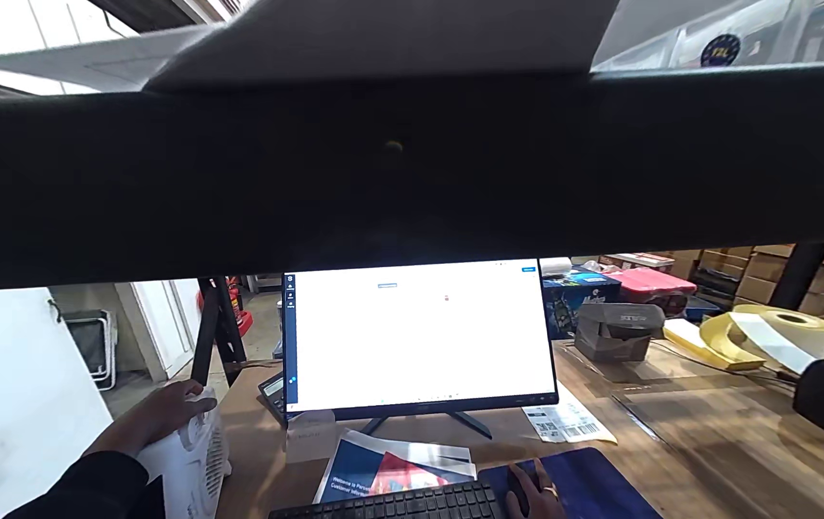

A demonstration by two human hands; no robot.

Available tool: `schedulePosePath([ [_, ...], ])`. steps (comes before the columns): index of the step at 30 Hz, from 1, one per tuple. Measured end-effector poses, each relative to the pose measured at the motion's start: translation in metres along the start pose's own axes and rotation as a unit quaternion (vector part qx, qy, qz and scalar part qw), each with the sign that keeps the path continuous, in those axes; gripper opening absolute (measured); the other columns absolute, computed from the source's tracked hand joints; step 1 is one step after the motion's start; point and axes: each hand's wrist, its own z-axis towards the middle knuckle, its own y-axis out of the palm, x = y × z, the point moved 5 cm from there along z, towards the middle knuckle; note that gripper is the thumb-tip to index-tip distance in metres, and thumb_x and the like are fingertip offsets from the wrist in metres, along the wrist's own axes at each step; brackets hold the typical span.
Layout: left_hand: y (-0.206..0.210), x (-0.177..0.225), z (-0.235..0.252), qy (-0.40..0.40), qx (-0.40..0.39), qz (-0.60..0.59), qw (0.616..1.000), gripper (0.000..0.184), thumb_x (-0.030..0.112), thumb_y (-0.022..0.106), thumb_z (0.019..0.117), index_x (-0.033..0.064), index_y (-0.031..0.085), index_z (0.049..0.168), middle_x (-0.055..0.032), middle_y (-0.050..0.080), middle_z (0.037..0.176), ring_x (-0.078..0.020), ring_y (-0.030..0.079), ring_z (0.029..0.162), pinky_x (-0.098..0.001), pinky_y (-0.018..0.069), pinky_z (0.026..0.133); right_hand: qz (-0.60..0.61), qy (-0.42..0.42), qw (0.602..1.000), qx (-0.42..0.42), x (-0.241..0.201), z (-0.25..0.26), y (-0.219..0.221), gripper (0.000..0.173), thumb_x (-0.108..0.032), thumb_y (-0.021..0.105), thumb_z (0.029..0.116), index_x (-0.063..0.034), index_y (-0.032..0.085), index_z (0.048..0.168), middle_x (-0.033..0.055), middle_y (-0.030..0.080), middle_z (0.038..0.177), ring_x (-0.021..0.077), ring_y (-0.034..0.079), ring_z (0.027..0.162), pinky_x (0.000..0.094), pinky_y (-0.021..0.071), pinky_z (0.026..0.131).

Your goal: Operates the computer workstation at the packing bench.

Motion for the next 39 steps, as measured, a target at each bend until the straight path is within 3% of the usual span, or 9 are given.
schedulePosePath([
  [4, 0.0013, -0.0024, 0.001, 0.002, 0.001, -0.004, 1.0, 0.055, 0.044, 0.064, 0.101, 0.0033, 0.059, 0.138, -0.022, 0.062, 0.137, -0.0358, 0.056, 0.133, -0.0539, 0.0403, 0.113, -0.01, -0.003, 1.0, -0.003, -0.0012, 0.0005, -0.0006, 0.05, -0.026, 0.061, 0.0938, -0.0097, 0.063, 0.141, 0.0354, 0.037, 0.156, 0.0527, 0.043, 0.14, 0.0591, 0.0391, 0.114],
  [11, 0.0032, -0.0047, 0.0026, 0.003, 0.002, -0.01, 1.0, 0.055, 0.044, 0.064, 0.1009, 0.0029, 0.059, 0.138, -0.0221, 0.062, 0.137, -0.0361, 0.056, 0.132, -0.054, 0.0405, 0.113, -0.004, 0.007, 1.0, -0.003, -0.0007, -0.0008, -0.0033, 0.062, -0.025, 0.064, 0.0913, 0.0012, 0.053, 0.146, 0.0349, 0.036, 0.157, 0.0518, 0.043, 0.141, 0.0587, 0.0386, 0.115],
  [15, 0.0036, -0.0047, 0.0021, 0.004, 0.0, -0.009, 1.0, 0.055, 0.044, 0.064, 0.1011, 0.0028, 0.059, 0.138, -0.0222, 0.062, 0.137, -0.0357, 0.056, 0.132, -0.054, 0.0408, 0.113, -0.006, 0.012, 1.0, -0.006, -0.0024, -0.0027, -0.0044, 0.061, -0.026, 0.065, 0.0905, 0.0042, 0.055, 0.143, 0.0343, 0.037, 0.156, 0.0513, 0.044, 0.141, 0.058, 0.039, 0.115],
  [21, 0.0037, -0.0048, 0.0032, 0.003, -0.005, -0.007, 1.0, 0.056, 0.045, 0.063, 0.1013, 0.0028, 0.059, 0.138, -0.0217, 0.062, 0.137, -0.0355, 0.056, 0.132, -0.0539, 0.0403, 0.113, 0.008, 0.001, 1.0, 0.002, 0.0005, -0.0017, -0.0016, 0.054, -0.023, 0.065, 0.0901, -0.0066, 0.061, 0.142, 0.0369, 0.036, 0.156, 0.0551, 0.044, 0.139, 0.0614, 0.0402, 0.112],
  [30, 0.0023, -0.0012, 0.0018, 0.007, 0.003, -0.002, 1.0, 0.054, 0.044, 0.064, 0.101, 0.0027, 0.061, 0.136, -0.0225, 0.063, 0.134, -0.0363, 0.058, 0.13, -0.0547, 0.0418, 0.111, 0.013, -0.003, 1.0, 0.013, 0.0027, -0.0021, -0.0003, 0.047, -0.022, 0.065, 0.0896, -0.0063, 0.068, 0.134, 0.0367, 0.038, 0.154, 0.0551, 0.045, 0.138, 0.0611, 0.0412, 0.111],
  [33, 0.0029, -0.0017, 0.0021, 0.007, 0.001, -0.005, 1.0, 0.054, 0.044, 0.064, 0.1011, 0.0034, 0.06, 0.137, -0.0223, 0.062, 0.136, -0.0362, 0.056, 0.132, -0.0543, 0.0412, 0.112, 0.015, 0.007, 1.0, 0.018, -0.0013, -0.0028, -0.0066, 0.052, -0.02, 0.066, 0.0891, -0.006, 0.064, 0.139, 0.0376, 0.036, 0.155, 0.0557, 0.044, 0.139, 0.062, 0.0365, 0.115],
  [39, 0.003, -0.0033, 0.0034, 0.012, 0.004, -0.004, 1.0, 0.055, 0.044, 0.064, 0.1008, 0.0033, 0.06, 0.137, -0.0223, 0.062, 0.136, -0.0373, 0.057, 0.132, -0.0554, 0.0409, 0.112, 0.018, 0.026, 0.999, 0.029, 0.0003, -0.0042, -0.0067, 0.05, -0.018, 0.066, 0.0884, -0.0035, 0.066, 0.136, 0.0387, 0.035, 0.155, 0.0582, 0.041, 0.14, 0.0652, 0.0325, 0.116],
])
